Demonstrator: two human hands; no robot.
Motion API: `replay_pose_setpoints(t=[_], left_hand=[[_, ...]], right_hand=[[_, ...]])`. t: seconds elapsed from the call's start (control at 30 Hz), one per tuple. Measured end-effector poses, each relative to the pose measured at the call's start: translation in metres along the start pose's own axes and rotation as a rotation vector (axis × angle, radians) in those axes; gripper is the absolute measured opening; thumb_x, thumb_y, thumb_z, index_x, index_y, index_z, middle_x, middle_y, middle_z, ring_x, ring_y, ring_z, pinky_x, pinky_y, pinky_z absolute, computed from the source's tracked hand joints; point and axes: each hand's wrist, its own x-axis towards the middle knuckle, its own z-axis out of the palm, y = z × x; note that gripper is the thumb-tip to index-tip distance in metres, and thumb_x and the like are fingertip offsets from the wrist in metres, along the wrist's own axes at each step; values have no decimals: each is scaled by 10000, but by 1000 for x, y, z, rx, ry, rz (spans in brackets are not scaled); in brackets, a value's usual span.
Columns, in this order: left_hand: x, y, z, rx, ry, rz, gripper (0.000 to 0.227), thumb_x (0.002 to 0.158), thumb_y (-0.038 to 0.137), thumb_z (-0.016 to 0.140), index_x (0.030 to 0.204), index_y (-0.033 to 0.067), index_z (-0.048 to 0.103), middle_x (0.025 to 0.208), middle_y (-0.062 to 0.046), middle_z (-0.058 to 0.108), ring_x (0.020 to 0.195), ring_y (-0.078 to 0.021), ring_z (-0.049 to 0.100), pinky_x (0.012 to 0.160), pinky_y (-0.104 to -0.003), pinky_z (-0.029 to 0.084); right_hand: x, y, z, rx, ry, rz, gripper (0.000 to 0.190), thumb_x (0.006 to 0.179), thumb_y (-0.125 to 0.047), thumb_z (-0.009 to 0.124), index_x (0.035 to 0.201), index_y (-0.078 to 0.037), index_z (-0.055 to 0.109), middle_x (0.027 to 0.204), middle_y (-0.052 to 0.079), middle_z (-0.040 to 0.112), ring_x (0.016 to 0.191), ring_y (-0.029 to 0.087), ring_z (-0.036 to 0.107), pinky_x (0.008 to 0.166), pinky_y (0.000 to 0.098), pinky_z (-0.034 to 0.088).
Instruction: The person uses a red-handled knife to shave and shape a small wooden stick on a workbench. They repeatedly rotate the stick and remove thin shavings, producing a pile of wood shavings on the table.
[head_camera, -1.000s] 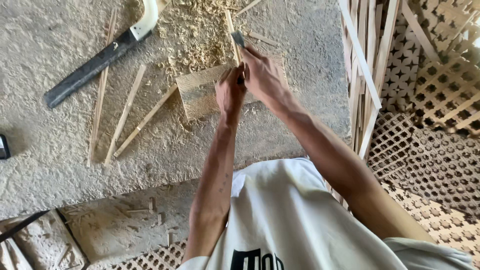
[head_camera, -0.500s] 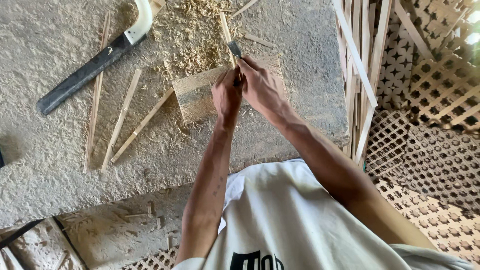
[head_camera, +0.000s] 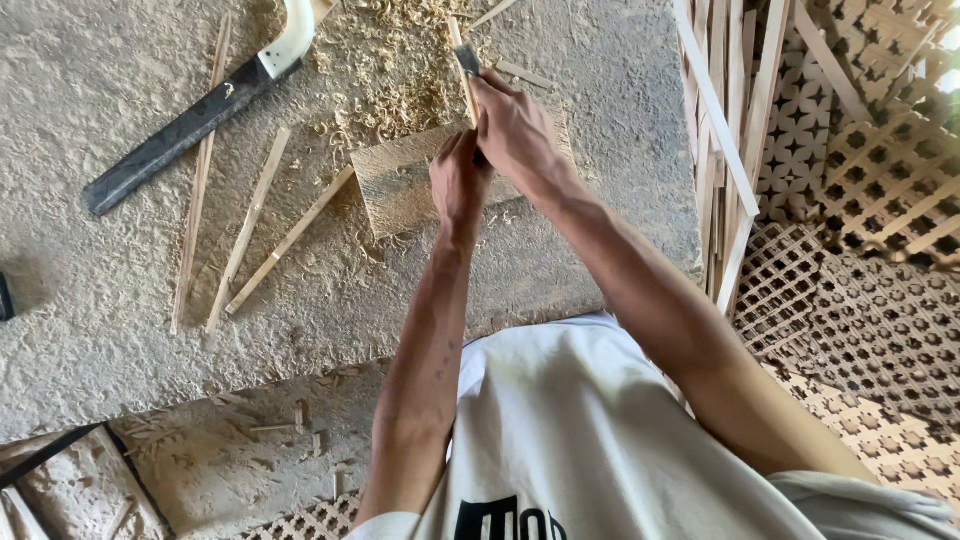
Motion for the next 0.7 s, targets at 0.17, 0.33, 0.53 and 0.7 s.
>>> replay_pose_setpoints(t=[0.17,0.33,0.53,0.7], left_hand=[[3,-6,-2,52,-200,-40,99,1006,152,621,944,85,660,739,-23,672,516,-85,511,395,-214,411],[4,-4,-4,66,-195,-15,158,1015,112,573,873,65,624,697,-30,645,475,-82,486,373,-212,396],[4,-5,-1,50,-170,14,121,1000,119,616,889,79,639,696,-19,651,508,-92,526,404,-218,420],[4,-7,-2,-5,-177,-4,130,998,181,635,906,90,628,726,-22,681,479,-74,502,376,-200,409]], right_hand=[[-38,-52,-67,106,-80,-105,225,976,76,613,1193,111,564,1089,232,664,594,223,666,505,288,629],[-49,-53,-69,218,-115,-84,225,1010,86,504,1229,124,536,1150,275,622,660,240,689,563,256,641],[-38,-51,-59,132,-90,-55,404,960,120,598,1341,111,465,1250,293,605,747,307,719,665,352,673],[-26,-42,-47,124,22,-103,248,914,117,681,1140,71,589,1114,184,649,739,268,688,711,350,647]])
